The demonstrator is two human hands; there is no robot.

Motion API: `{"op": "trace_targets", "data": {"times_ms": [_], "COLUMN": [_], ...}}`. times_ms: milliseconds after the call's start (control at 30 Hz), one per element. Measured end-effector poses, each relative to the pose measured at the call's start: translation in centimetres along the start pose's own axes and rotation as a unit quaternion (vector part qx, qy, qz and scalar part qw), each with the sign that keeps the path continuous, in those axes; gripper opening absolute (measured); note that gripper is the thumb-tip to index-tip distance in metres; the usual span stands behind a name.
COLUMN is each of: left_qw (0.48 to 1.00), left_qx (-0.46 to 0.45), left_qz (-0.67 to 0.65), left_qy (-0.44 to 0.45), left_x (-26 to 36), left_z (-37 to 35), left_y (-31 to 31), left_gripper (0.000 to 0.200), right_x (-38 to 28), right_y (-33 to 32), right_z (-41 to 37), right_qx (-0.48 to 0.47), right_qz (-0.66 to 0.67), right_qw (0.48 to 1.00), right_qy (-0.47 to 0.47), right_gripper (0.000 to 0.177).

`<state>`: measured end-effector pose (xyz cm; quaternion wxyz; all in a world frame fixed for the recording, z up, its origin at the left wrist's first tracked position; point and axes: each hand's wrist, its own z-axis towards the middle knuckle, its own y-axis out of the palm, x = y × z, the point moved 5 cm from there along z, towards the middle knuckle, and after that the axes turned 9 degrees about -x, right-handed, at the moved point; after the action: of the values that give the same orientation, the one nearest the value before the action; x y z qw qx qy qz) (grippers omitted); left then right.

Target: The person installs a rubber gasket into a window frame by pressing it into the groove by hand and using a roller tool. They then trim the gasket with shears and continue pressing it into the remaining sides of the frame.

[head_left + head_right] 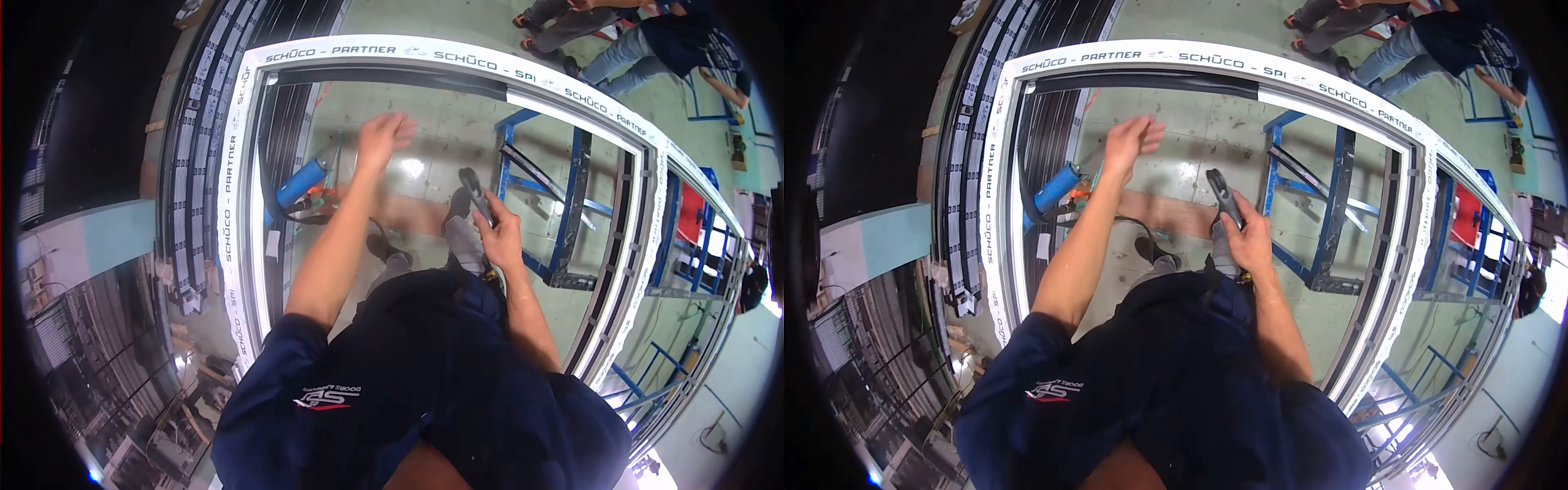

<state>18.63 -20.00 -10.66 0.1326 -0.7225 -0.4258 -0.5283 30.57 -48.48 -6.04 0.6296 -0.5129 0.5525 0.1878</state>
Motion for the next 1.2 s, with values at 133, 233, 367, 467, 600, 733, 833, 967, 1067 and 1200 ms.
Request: {"op": "trace_targets", "data": {"times_ms": [133,233,367,467,600,733,833,967,1067,1200], "left_qw": [0.996,0.986,0.984,0.978,0.969,0.97,0.973,0.971,0.969,0.972], "left_qx": [0.011,-0.006,-0.014,0.044,0.095,0.086,0.114,0.152,0.17,0.158], "left_qz": [0.0,-0.077,-0.029,-0.071,-0.052,-0.007,-0.004,0.002,0.01,0.014], "left_qy": [-0.087,-0.148,-0.177,-0.193,-0.22,-0.229,-0.201,-0.187,-0.177,-0.172], "left_x": [1.1,0.5,0.1,0.0,1.0,0.9,0.6,1.0,0.7,-0.1], "left_z": [5.7,7.7,8.3,8.5,8.3,8.3,9.0,8.8,8.7,8.4], "left_y": [7.6,13.0,18.1,18.5,19.0,20.1,20.2,20.6,20.8,20.0], "left_gripper": [0.044,0.047,0.042,0.036,0.029,0.03,0.029,0.029,0.031,0.034], "right_x": [-0.8,1.8,6.0,8.1,10.1,10.3,10.1,10.0,9.8,10.3], "right_y": [-4.6,-8.3,-13.1,-15.8,-17.9,-18.2,-18.0,-17.4,-17.6,-17.9], "right_z": [3.8,5.8,6.7,7.4,8.7,9.3,9.5,10.2,10.6,11.2], "right_qx": [-0.084,-0.067,-0.034,-0.029,-0.025,-0.019,-0.031,-0.065,-0.083,-0.085], "right_qz": [-0.053,-0.016,0.036,0.055,0.05,0.074,0.079,0.083,0.065,0.068], "right_qw": [0.995,0.998,0.998,0.997,0.996,0.995,0.993,0.991,0.991,0.992], "right_qy": [0.019,-0.003,0.031,0.051,0.063,0.063,0.078,0.084,0.077,0.061], "right_gripper": [0.048,0.045,0.041,0.04,0.043,0.042,0.043,0.041,0.036,0.029]}}
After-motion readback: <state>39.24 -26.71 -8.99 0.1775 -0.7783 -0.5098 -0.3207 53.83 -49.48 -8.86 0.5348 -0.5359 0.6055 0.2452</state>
